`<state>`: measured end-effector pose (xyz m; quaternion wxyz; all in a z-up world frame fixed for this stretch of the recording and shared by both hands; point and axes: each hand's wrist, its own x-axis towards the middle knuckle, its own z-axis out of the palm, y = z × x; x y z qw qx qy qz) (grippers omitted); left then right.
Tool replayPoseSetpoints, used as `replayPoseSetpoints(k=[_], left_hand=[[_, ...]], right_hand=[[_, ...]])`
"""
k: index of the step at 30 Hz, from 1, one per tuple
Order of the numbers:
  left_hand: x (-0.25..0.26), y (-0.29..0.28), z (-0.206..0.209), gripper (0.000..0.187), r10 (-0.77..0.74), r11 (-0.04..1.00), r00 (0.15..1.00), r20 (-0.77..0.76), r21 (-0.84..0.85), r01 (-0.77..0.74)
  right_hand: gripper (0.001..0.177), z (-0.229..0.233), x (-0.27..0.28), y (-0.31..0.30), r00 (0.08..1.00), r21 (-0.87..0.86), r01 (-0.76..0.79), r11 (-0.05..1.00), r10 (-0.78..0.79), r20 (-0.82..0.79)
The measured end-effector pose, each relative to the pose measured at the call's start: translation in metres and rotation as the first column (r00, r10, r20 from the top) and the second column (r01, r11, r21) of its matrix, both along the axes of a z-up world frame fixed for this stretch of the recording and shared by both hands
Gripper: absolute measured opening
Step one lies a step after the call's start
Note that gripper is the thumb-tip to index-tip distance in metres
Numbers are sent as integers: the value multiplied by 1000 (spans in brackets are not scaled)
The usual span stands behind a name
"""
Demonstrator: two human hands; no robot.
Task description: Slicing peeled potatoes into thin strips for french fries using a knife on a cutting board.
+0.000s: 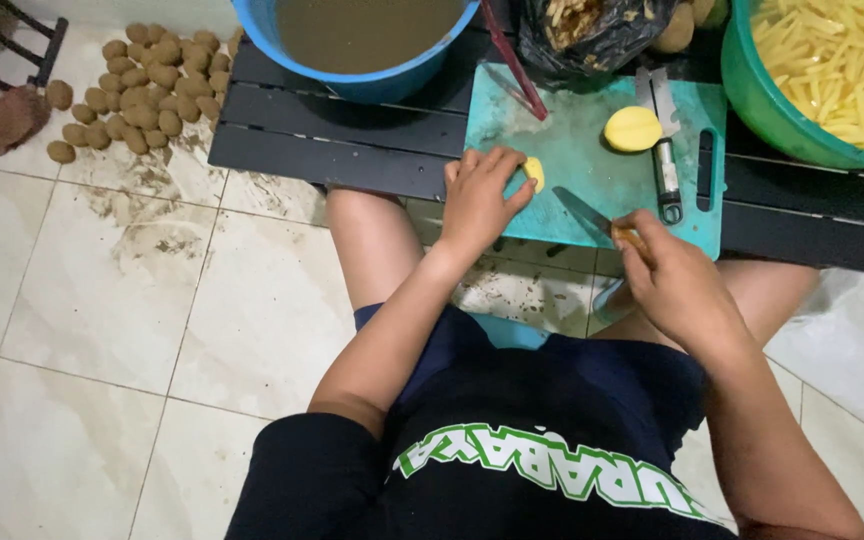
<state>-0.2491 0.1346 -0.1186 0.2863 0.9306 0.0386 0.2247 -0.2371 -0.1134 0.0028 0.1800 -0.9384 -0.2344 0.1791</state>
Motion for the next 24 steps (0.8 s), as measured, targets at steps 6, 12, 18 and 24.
replayPoseSetpoints(k=[6, 12, 18, 24], left_hand=[[-2, -2, -4, 28, -4, 999, 1000, 22, 35, 3], [1, -1, -10, 25, 0, 999, 998, 55, 35, -2], [1, 0, -6, 27, 1, 999, 999, 53, 39, -3], [0, -4, -3, 26, 16, 1000, 999, 49, 22, -17]], right_hand=[[31, 4, 8, 30, 999, 179, 2, 984, -11, 48], [30, -9, 14, 47, 1000, 116, -6, 993, 8, -16], [29, -8, 15, 54, 998, 93, -55, 994, 56, -4], [33, -6, 10, 56, 989, 28, -144, 989, 143, 35]])
